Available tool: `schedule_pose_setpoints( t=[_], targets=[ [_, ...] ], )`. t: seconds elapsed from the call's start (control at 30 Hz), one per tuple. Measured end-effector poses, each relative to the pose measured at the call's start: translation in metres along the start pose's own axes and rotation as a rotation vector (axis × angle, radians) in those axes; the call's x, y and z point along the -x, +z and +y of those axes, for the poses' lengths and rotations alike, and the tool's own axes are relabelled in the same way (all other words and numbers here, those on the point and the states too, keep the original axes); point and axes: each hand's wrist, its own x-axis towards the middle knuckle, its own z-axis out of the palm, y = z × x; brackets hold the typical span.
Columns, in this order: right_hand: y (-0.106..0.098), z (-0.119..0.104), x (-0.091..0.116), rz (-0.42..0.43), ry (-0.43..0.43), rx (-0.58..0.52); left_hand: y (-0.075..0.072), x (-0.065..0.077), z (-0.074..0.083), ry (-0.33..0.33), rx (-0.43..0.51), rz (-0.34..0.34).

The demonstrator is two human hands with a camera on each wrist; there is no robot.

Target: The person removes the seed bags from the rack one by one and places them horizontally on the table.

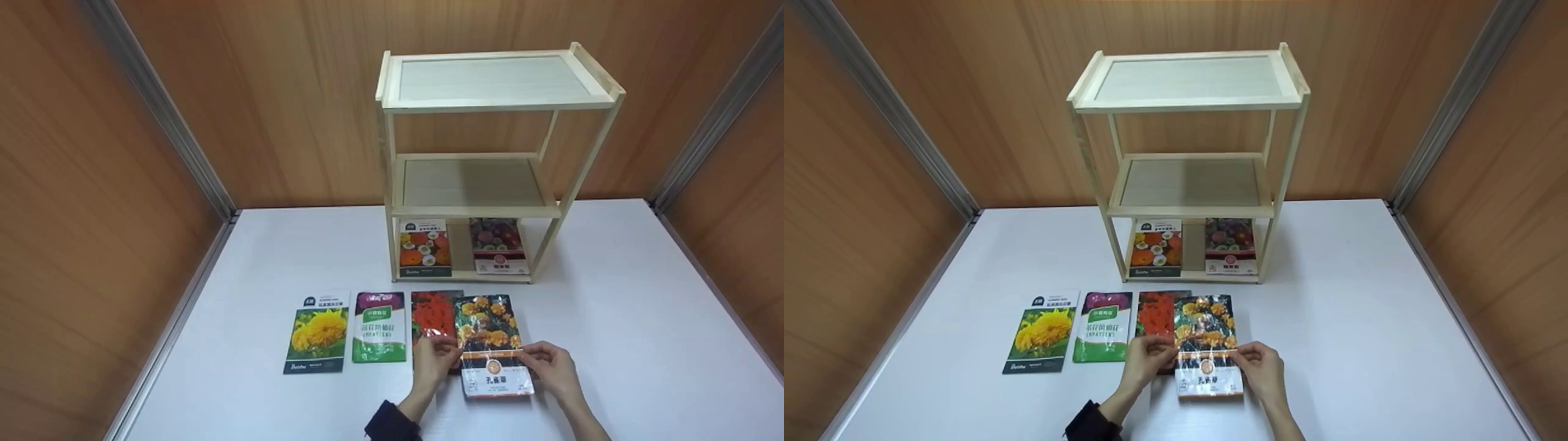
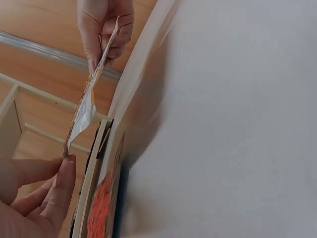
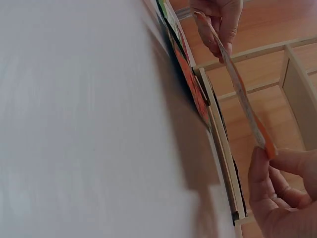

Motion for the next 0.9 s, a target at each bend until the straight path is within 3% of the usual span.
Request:
schedule_pose_setpoints(
  t=[0.23, 0.5, 0.63, 0.9],
  targets=[
    [-0.008, 0.013, -0.016, 0.047, -0.047, 0.126, 0.025, -0.012, -0.009, 0.115, -0.312, 0.029],
    [-0.014, 0.014, -0.031, 0.055, -0.019, 0.181, 0.045, -0.029, -0.009, 0.262, -0.512, 0.106],
    [-0.018, 0.008, -0.038, 0.036, 0.007, 0.222, 0.049, -0.033, -0.004, 0.247, -0.544, 0.109],
    [-0.024, 0.002, -0.044, 0.011, 0.028, 0.307, 0.053, -0.033, 0.01, 0.141, -0.596, 0.072]
  ],
)
